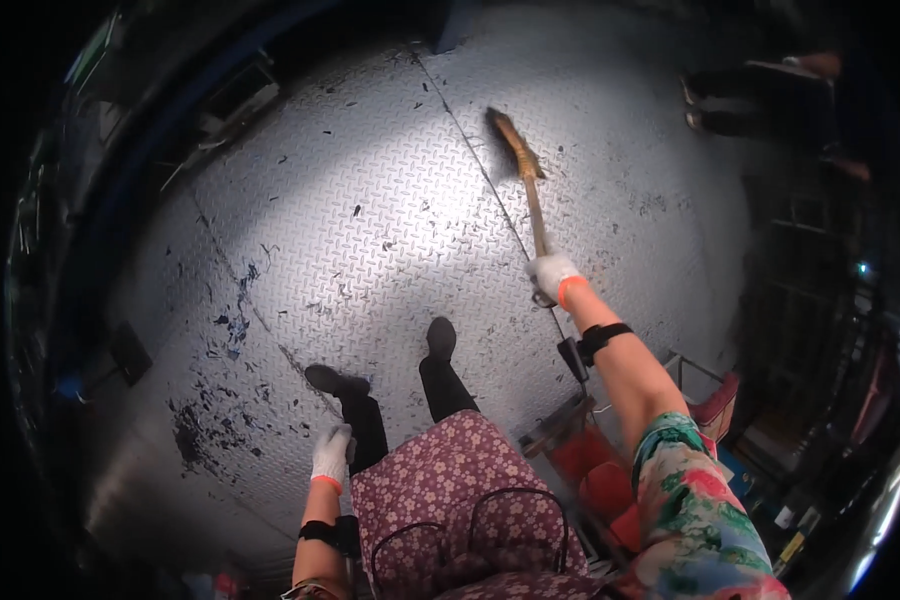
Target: Sweeping manufacturing waste and scraps from the factory floor into a dustpan.
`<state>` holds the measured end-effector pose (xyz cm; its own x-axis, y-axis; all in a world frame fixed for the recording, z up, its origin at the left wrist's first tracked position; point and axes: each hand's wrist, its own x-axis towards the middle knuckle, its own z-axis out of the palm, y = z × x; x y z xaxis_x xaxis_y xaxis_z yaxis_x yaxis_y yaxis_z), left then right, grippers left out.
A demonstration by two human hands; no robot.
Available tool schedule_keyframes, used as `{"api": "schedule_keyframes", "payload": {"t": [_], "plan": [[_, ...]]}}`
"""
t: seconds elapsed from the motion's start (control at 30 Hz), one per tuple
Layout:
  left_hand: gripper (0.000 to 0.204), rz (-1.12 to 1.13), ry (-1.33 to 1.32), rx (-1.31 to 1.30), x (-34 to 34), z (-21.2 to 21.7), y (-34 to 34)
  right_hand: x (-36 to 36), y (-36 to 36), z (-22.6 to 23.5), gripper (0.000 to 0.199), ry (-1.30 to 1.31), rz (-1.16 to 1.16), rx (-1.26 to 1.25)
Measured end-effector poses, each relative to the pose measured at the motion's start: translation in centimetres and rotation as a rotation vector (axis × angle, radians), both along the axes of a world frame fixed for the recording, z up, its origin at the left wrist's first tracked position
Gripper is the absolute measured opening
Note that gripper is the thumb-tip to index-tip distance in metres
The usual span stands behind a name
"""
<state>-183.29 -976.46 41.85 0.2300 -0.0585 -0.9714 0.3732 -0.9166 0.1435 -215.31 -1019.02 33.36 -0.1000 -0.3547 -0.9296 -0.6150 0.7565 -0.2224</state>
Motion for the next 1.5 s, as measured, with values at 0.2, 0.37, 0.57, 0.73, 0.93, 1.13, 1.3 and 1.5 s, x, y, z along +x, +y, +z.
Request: {"api": "schedule_keyframes", "payload": {"t": [0.2,0.37,0.57,0.73,0.93,1.13,1.3,1.5], "plan": [[0.035,0.126,-0.013,0.109,3.5,2.1,8.3,16.6,22.1,9.8,0.086,-0.077,0.722,0.252],[0.036,0.311,-0.081,0.05,8.7,5.0,12.5,24.0,28.6,15.6,0.09,-0.474,0.39,0.491],[0.03,0.468,-0.133,0.033,13.9,6.3,19.5,25.4,31.3,17.4,0.09,-0.281,0.301,0.357],[0.029,0.532,-0.107,0.091,14.2,5.7,26.5,34.2,36.9,16.5,0.07,-0.206,-0.19,0.482],[0.028,0.595,-0.071,0.091,14.9,6.7,30.5,45.8,43.9,16.9,0.092,-0.357,0.107,0.609],[0.026,0.6,-0.169,0.064,18.5,7.0,29.6,47.5,36.3,21.0,0.09,-0.597,0.455,0.627],[0.026,0.616,-0.174,0.048,20.3,6.1,25.5,39.8,27.5,15.8,0.091,-0.41,0.466,0.213],[0.026,0.612,-0.174,0.074,18.9,4.0,21.1,33.7,10.5,7.6,0.09,-0.059,-0.013,0.022]]}}
